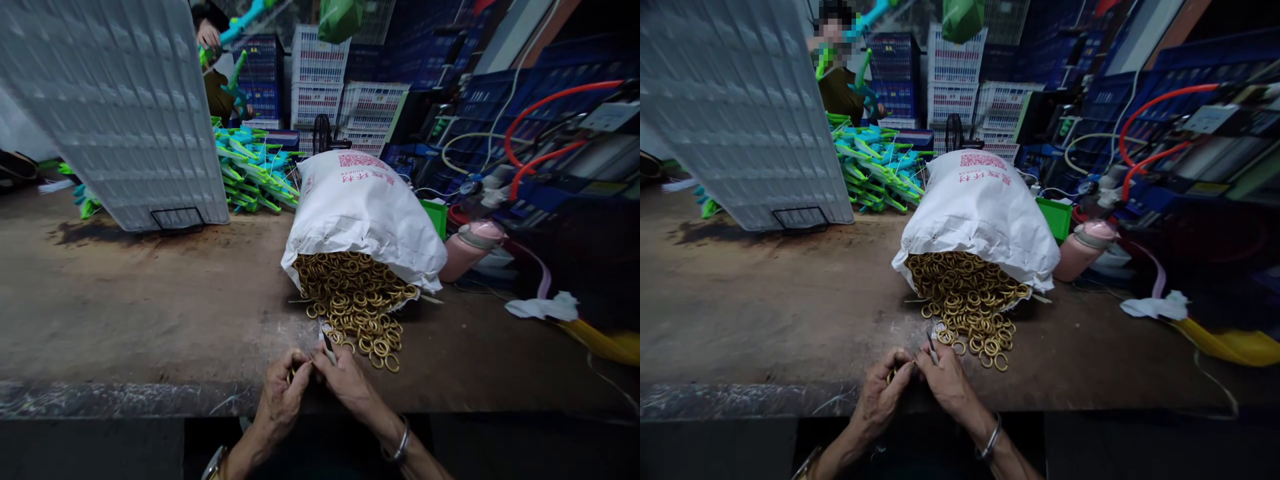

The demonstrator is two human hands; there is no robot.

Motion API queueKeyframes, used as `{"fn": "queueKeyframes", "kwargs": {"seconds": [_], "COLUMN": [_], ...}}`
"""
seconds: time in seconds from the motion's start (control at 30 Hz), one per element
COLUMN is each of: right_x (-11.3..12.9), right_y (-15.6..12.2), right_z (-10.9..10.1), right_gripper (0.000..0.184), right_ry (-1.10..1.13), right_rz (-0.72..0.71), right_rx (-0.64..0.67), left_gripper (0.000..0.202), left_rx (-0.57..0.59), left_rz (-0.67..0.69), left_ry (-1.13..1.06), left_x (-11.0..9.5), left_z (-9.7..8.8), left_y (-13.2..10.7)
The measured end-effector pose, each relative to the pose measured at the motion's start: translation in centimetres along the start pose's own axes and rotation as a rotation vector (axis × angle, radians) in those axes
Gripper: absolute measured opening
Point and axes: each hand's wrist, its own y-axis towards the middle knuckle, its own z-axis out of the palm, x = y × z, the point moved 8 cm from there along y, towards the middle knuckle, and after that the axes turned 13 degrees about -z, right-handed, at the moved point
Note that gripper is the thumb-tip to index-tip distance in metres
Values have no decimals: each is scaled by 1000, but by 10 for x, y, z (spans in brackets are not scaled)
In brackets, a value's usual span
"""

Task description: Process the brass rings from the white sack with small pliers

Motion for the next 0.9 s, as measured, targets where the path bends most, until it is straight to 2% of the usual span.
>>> {"fn": "queueKeyframes", "kwargs": {"seconds": [0.13, 0.23, 0.33, 0.4, 0.5, 0.6, 0.7, 0.9], "right_x": [9, 10, 7, 7, 9, 10, 8, 14], "right_y": [2, 2, 3, 3, 1, -6, -11, -11], "right_z": [-3, 0, 3, 0, -5, 3, 12, 14], "right_gripper": [20, 20, 25, 26, 23, 16, 28, 36], "right_ry": [-119, -108, -50, -84, -281, -511, -671, -779], "right_rz": [-66, -56, -48, -80, -160, -239, -249, -262], "right_rx": [-20, 1, 31, 4, -15, 92, 196, 197], "left_gripper": [26, 29, 29, 29, 30, 32, 33, 33], "left_rx": [106, 156, 175, 182, 160, 116, 86, 40], "left_rz": [-278, -387, -421, -433, -409, -379, -355, -354], "left_ry": [-155, -235, -320, -354, -369, -328, -275, -237], "left_x": [26, 37, 37, 35, 29, 25, 27, 29], "left_z": [8, 13, 15, 16, 12, 7, 4, 1], "left_y": [0, -2, -4, -5, -5, -4, -3, -3]}}
